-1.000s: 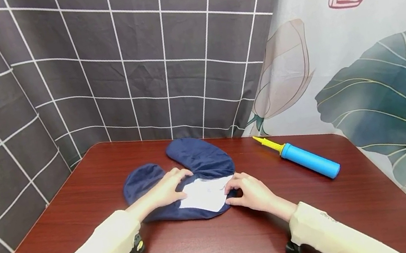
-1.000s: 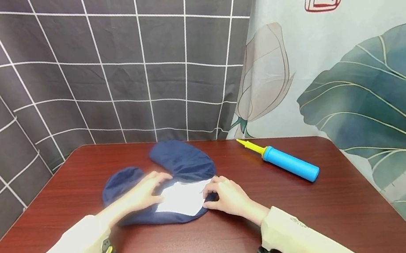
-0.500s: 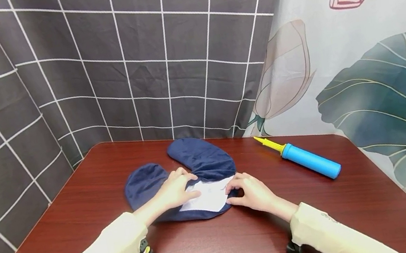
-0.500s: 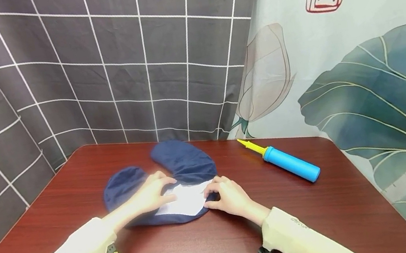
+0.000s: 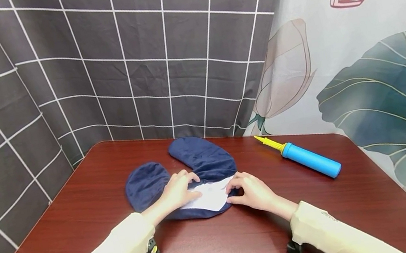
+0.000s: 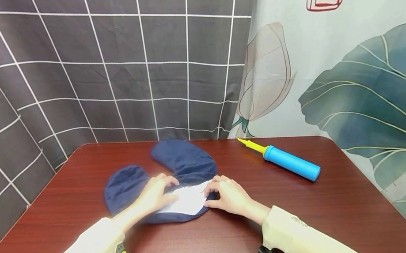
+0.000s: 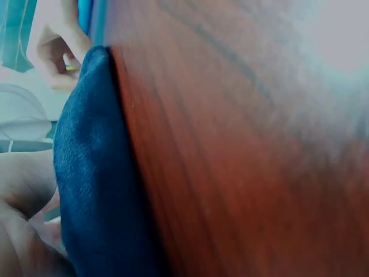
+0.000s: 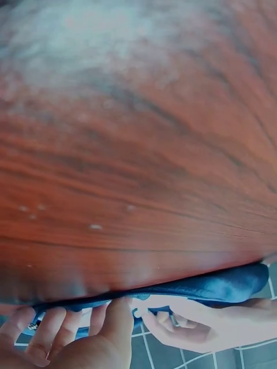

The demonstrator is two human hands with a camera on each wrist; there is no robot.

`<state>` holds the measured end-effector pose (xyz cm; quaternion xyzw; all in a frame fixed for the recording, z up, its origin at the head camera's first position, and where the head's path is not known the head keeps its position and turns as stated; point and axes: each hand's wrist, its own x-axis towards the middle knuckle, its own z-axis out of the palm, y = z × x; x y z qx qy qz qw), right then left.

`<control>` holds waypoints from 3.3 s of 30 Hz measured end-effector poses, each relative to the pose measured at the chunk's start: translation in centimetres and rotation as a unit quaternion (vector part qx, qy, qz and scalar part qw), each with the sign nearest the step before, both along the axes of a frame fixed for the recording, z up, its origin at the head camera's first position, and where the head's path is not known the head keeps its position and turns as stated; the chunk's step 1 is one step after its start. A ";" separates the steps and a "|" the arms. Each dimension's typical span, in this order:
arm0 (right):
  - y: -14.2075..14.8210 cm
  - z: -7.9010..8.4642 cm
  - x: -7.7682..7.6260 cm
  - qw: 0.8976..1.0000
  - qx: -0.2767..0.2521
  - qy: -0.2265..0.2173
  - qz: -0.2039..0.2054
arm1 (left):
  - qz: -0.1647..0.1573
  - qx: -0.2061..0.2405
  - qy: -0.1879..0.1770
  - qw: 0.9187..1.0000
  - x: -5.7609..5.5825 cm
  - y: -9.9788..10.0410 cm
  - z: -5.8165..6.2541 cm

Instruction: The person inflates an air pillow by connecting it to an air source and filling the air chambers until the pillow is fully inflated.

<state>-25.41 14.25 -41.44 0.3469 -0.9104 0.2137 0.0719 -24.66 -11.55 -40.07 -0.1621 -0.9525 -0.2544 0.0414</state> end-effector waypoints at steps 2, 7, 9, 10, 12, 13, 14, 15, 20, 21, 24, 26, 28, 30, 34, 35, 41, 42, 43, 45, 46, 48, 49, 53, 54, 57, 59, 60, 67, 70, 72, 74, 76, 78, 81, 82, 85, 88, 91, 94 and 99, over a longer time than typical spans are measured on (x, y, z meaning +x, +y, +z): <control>0.0 0.0 0.0 1.000 -0.002 0.005 0.006 | -0.016 -0.005 0.000 1.000 -0.2 -0.2 0.0; -0.1 0.3 0.2 1.000 0.002 0.004 0.016 | -0.058 -0.009 -0.006 0.998 -0.8 -0.7 0.2; -0.1 0.4 0.4 1.000 0.006 -0.003 0.016 | -0.075 -0.007 -0.006 0.997 -0.9 -0.9 0.3; -0.1 0.5 0.5 1.000 0.007 -0.004 0.016 | -0.083 -0.007 -0.004 0.997 -0.9 -1.0 0.3; -0.2 0.6 0.7 1.000 0.009 -0.012 0.015 | -0.096 -0.008 -0.008 0.995 -0.9 -1.2 0.4; -0.2 0.6 0.8 1.000 0.010 -0.017 0.013 | -0.102 -0.009 -0.012 0.995 -0.9 -1.3 0.4; -0.3 0.6 1.0 1.000 0.011 -0.020 0.013 | -0.107 -0.011 -0.017 0.994 -0.9 -1.4 0.3; -0.3 0.7 1.1 1.000 0.014 -0.020 0.014 | -0.111 -0.013 -0.025 0.993 -0.9 -1.5 0.3; -0.6 1.2 1.4 0.999 0.033 -0.031 0.028 | -0.134 -0.024 -0.056 0.989 -0.9 -1.8 0.5; -0.6 1.4 1.3 0.998 0.036 -0.038 0.031 | -0.137 -0.026 -0.059 0.988 -0.9 -1.8 0.5; -0.7 2.0 1.1 0.996 0.037 -0.070 0.041 | -0.145 -0.032 -0.057 0.987 -1.0 -1.8 0.6; -0.8 2.3 0.8 0.994 0.033 -0.092 0.045 | -0.146 -0.032 -0.056 0.987 -1.1 -1.7 0.6; -1.0 2.6 0.5 0.993 0.022 -0.106 0.047 | -0.148 -0.030 -0.055 0.987 -1.2 -1.7 0.5; -1.3 2.8 0.2 0.992 0.012 -0.115 0.046 | -0.150 -0.029 -0.054 0.987 -1.3 -1.8 0.5; -2.3 3.0 -0.4 0.993 -0.009 -0.109 0.044 | -0.158 -0.025 -0.064 0.985 -1.6 -1.9 0.4; -2.6 2.9 -0.5 0.993 -0.013 -0.104 0.045 | -0.160 -0.023 -0.069 0.984 -1.7 -2.0 0.5; -4.0 2.7 -1.8 0.990 -0.017 -0.086 0.111 | -0.164 -0.009 -0.108 0.980 -1.9 -2.0 1.1; -4.2 2.7 -2.0 0.988 -0.012 -0.089 0.125 | -0.163 -0.009 -0.113 0.980 -1.9 -1.9 1.3; -4.3 2.7 -2.2 0.986 -0.007 -0.091 0.137 | -0.158 -0.008 -0.119 0.980 -2.0 -1.8 1.4; -4.4 2.6 -2.6 0.984 0.003 -0.100 0.149 | -0.156 -0.010 -0.123 0.980 -1.9 -1.7 1.7; -4.4 2.5 -2.7 0.983 0.007 -0.105 0.152 | -0.155 -0.011 -0.125 0.980 -1.9 -1.6 1.8; -4.4 2.3 -3.0 0.981 0.009 -0.112 0.157 | -0.153 -0.013 -0.127 0.980 -1.9 -1.6 1.9; -4.4 2.2 -3.1 0.980 0.007 -0.117 0.158 | -0.151 -0.013 -0.128 0.980 -1.9 -1.6 2.0; -4.3 1.6 -3.3 0.979 -0.002 -0.128 0.160 | -0.143 -0.015 -0.132 0.981 -1.9 -1.5 1.9; -4.3 1.4 -3.3 0.979 -0.005 -0.131 0.159 | -0.141 -0.014 -0.134 0.981 -1.9 -1.5 1.9; -4.2 1.1 -3.4 0.979 -0.012 -0.132 0.158 | -0.140 -0.015 -0.134 0.981 -1.9 -1.5 1.8; -4.2 0.9 -3.4 0.978 -0.018 -0.133 0.157 | -0.140 -0.014 -0.134 0.981 -1.9 -1.5 1.8; -4.2 0.7 -3.5 0.978 -0.022 -0.135 0.159 | -0.138 -0.013 -0.136 0.981 -1.9 -1.5 1.7; -3.7 0.3 -3.6 0.972 -0.061 -0.139 0.180 | -0.127 -0.018 -0.134 0.983 -2.1 -1.5 1.4; -3.6 0.1 -3.7 0.970 -0.081 -0.138 0.184 | -0.120 -0.019 -0.132 0.984 -2.2 -1.4 1.3; -3.5 0.0 -3.7 0.969 -0.092 -0.136 0.183 | -0.115 -0.021 -0.131 0.984 -2.2 -1.3 1.2; -3.4 0.0 -3.7 0.969 -0.101 -0.134 0.182 | -0.111 -0.023 -0.130 0.985 -2.2 -1.2 1.1; -3.3 0.0 -3.6 0.969 -0.106 -0.133 0.182 | -0.109 -0.024 -0.129 0.985 -2.1 -1.2 1.1; -3.3 0.0 -3.6 0.969 -0.107 -0.133 0.180 | -0.107 -0.024 -0.129 0.986 -2.1 -1.2 1.1; -3.2 -0.1 -3.6 0.969 -0.107 -0.135 0.177 | -0.108 -0.023 -0.127 0.986 -2.0 -1.2 1.2; -3.2 -0.1 -3.6 0.969 -0.106 -0.135 0.176 | -0.109 -0.023 -0.127 0.986 -2.0 -1.2 1.2; -3.1 -0.2 -3.6 0.969 -0.108 -0.136 0.174 | -0.108 -0.025 -0.128 0.986 -2.0 -1.2 1.2; -3.1 -0.2 -3.6 0.969 -0.111 -0.136 0.173 | -0.104 -0.027 -0.130 0.986 -2.0 -1.0 1.3; -3.0 -0.1 -3.7 0.969 -0.115 -0.135 0.174 | -0.100 -0.026 -0.130 0.986 -2.1 -0.8 1.4; -3.0 -0.2 -3.7 0.968 -0.118 -0.137 0.174 | -0.098 -0.024 -0.131 0.986 -2.0 -0.7 1.5; -3.0 -0.6 -3.4 0.966 -0.128 -0.141 0.175 | -0.094 -0.016 -0.134 0.986 -1.7 -0.8 1.3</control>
